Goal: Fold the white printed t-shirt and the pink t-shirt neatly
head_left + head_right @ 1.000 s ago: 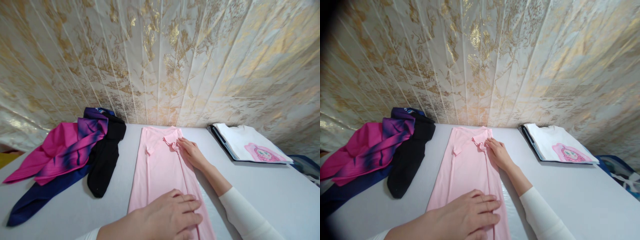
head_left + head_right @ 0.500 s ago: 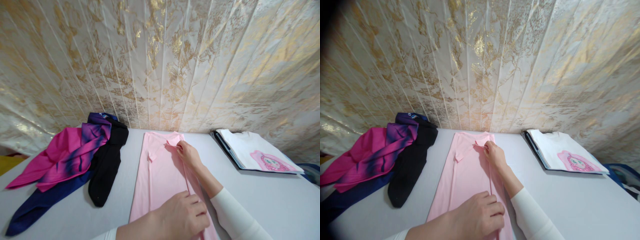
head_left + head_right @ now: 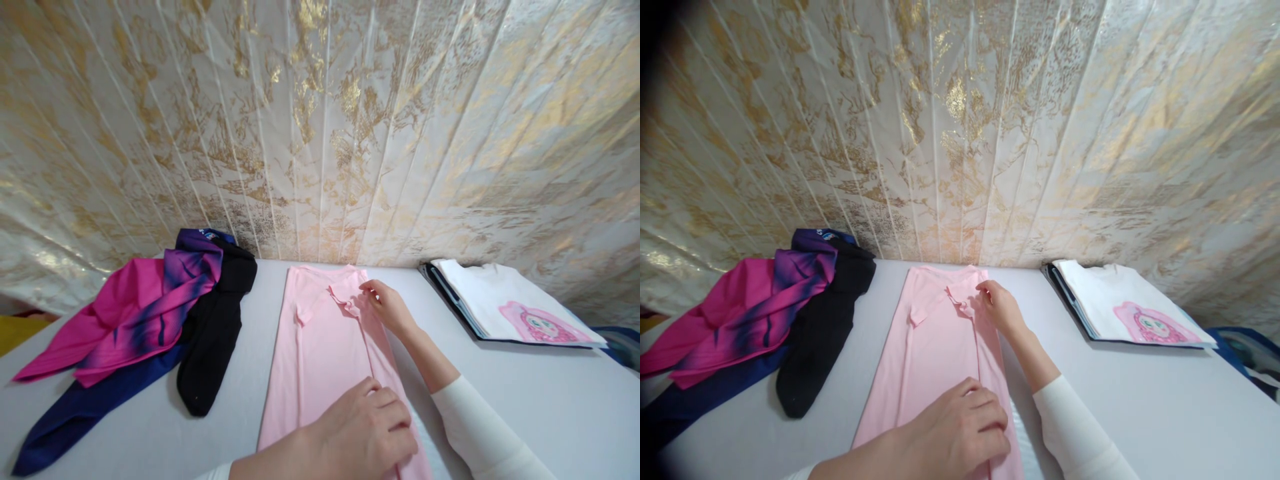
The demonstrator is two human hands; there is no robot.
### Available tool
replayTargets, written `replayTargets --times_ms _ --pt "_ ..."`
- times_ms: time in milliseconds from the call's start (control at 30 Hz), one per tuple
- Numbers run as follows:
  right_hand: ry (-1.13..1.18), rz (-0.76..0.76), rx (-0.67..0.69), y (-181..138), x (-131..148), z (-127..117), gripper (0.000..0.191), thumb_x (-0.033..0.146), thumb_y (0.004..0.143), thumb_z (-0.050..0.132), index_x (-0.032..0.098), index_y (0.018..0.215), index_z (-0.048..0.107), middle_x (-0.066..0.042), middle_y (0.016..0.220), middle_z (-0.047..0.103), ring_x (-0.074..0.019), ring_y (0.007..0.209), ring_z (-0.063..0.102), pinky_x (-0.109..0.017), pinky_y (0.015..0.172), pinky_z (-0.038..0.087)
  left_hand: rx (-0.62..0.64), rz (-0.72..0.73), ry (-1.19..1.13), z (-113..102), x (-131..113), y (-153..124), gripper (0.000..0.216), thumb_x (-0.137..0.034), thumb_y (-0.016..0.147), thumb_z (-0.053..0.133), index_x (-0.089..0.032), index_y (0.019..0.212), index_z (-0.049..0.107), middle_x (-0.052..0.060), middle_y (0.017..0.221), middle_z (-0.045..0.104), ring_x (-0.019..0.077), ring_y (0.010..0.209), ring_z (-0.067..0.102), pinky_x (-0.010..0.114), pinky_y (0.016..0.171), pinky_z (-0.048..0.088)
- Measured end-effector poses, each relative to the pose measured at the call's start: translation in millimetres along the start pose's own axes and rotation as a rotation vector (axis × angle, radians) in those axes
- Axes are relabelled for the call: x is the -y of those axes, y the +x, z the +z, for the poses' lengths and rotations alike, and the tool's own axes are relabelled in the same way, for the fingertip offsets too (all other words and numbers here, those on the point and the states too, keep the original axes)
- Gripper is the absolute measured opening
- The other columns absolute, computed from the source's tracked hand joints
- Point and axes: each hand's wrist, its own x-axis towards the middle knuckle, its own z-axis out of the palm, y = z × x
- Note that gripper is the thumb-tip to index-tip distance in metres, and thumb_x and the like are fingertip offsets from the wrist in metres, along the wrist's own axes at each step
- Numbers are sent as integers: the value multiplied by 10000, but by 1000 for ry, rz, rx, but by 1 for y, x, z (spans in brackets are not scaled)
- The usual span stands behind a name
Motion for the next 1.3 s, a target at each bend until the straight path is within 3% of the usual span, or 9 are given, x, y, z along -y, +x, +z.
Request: replayTargets --times_ms 300,533,667,800,933,1033,1100,1200,1300 --pt "95 -44 -78 23 -25 -8 264 154 846 399 197 964 631 -70 977 680 -188 905 622 -318 803 469 79 -41 -91 -8 7 -6 54 -178 937 550 -175 925 603 3 917 659 149 856 577 280 781 372" --pt "126 -36 -57 57 -66 -4 349 88 766 408 168 1002 652 -80 1018 692 -187 892 616 -337 835 466 12 -200 -134 -15 24 7 178 -254 996 456 -173 1085 587 62 1226 616 180 1166 534 309 979 340" --pt "128 -78 15 75 -68 10 293 97 766 455 156 938 685 -75 916 708 -191 815 601 -318 784 464 72 -310 -88 -4 37 15 492 -462 965 484 -128 1325 464 149 1474 402 268 1366 340 436 1090 250" --pt "116 -109 50 84 -65 20 231 111 772 486 171 863 689 -50 854 693 -193 822 570 -309 775 443 155 -333 -136 16 40 12 692 -565 935 464 -98 1431 339 180 1532 269 312 1410 244 490 1094 245" --pt "112 -123 45 87 -61 21 189 121 752 514 184 820 679 -40 839 661 -195 849 544 -310 799 421 128 -291 -126 13 42 12 603 -546 936 477 -137 1375 416 155 1501 352 311 1363 323 479 1065 292" --pt "120 -95 -13 88 -59 15 212 119 737 493 178 864 652 -45 888 640 -176 801 548 -308 782 428 70 -362 -20 -5 63 14 341 -233 951 487 -158 1284 488 124 1425 452 263 1283 416 420 1046 315" --pt "123 -59 -74 82 -54 9 243 115 736 456 176 904 620 -52 918 629 -167 767 550 -309 757 436 59 -502 70 -18 89 15 384 -30 878 451 -166 1230 523 106 1330 525 243 1212 468 382 1008 344" --pt "128 -23 -106 56 -33 5 212 139 773 427 193 915 575 -37 858 621 -162 713 555 -293 689 445 43 -692 121 -33 132 15 370 21 849 430 -161 1139 571 102 1185 590 245 1121 517 372 942 387" --pt "136 -37 -15 15 3 13 123 177 808 463 214 897 539 8 725 595 -152 612 546 -264 596 438 3 -788 123 -35 162 19 287 -50 885 464 -166 1122 577 98 1152 612 236 1126 525 354 949 387"
